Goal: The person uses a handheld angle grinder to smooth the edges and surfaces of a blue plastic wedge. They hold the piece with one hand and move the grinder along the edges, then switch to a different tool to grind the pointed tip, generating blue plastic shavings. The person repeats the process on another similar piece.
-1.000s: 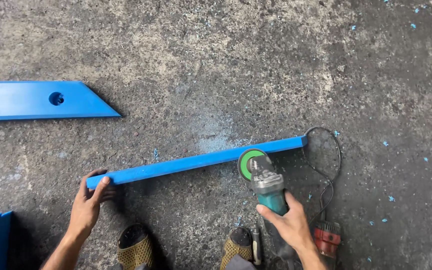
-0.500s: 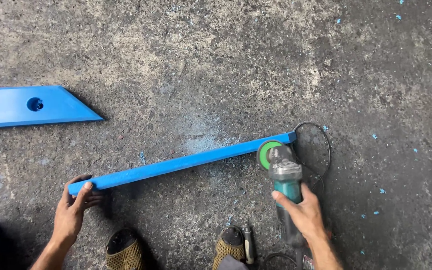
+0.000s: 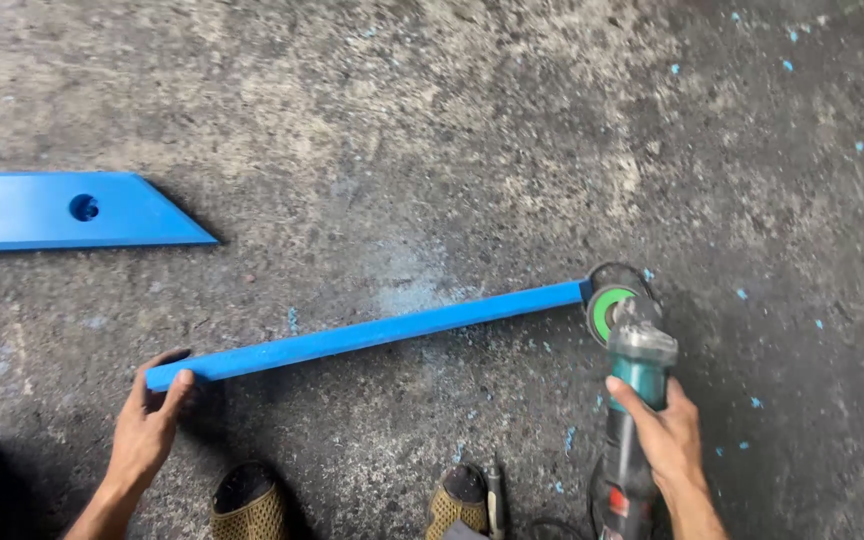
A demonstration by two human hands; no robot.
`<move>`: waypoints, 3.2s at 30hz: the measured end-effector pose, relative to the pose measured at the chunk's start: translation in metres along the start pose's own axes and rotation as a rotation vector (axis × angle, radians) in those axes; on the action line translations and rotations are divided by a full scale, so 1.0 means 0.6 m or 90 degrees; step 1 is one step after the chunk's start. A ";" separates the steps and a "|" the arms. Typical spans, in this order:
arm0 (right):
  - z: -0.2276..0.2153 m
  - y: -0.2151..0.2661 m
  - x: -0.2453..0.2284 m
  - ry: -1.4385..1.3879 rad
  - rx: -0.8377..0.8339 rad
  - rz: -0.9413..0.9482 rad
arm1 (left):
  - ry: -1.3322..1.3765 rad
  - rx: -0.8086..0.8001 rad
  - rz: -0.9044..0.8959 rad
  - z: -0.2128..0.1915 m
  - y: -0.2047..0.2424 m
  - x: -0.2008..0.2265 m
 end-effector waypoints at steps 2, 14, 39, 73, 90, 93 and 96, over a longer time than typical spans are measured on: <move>0.008 0.002 -0.013 0.029 -0.010 -0.073 | -0.085 0.035 0.022 -0.001 0.005 0.016; 0.259 0.126 -0.129 0.346 -0.225 -0.217 | -0.347 0.098 0.393 -0.015 -0.007 0.023; 0.438 0.215 -0.260 0.462 -0.331 -0.326 | -0.402 0.123 0.417 -0.026 0.004 0.019; 0.521 0.284 -0.306 0.474 -0.392 -0.401 | -0.389 0.137 0.379 -0.022 0.013 0.017; 0.560 0.312 -0.331 0.489 -0.427 -0.423 | -0.320 0.151 0.389 -0.032 0.018 0.017; 0.534 0.298 -0.318 0.504 -0.400 -0.415 | -0.315 0.143 0.382 -0.032 0.017 0.018; 0.515 0.290 -0.321 0.509 -0.372 -0.358 | -0.304 0.148 0.386 -0.031 0.017 0.015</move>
Point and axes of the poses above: each hand's wrist, its own y-axis away from the middle knuckle, its own z-axis out of the palm, x = y × z, the point moved 2 cm from there along -y, towards the middle knuckle, and after that the axes turned 6 degrees about -x, right-handed, at the moved point
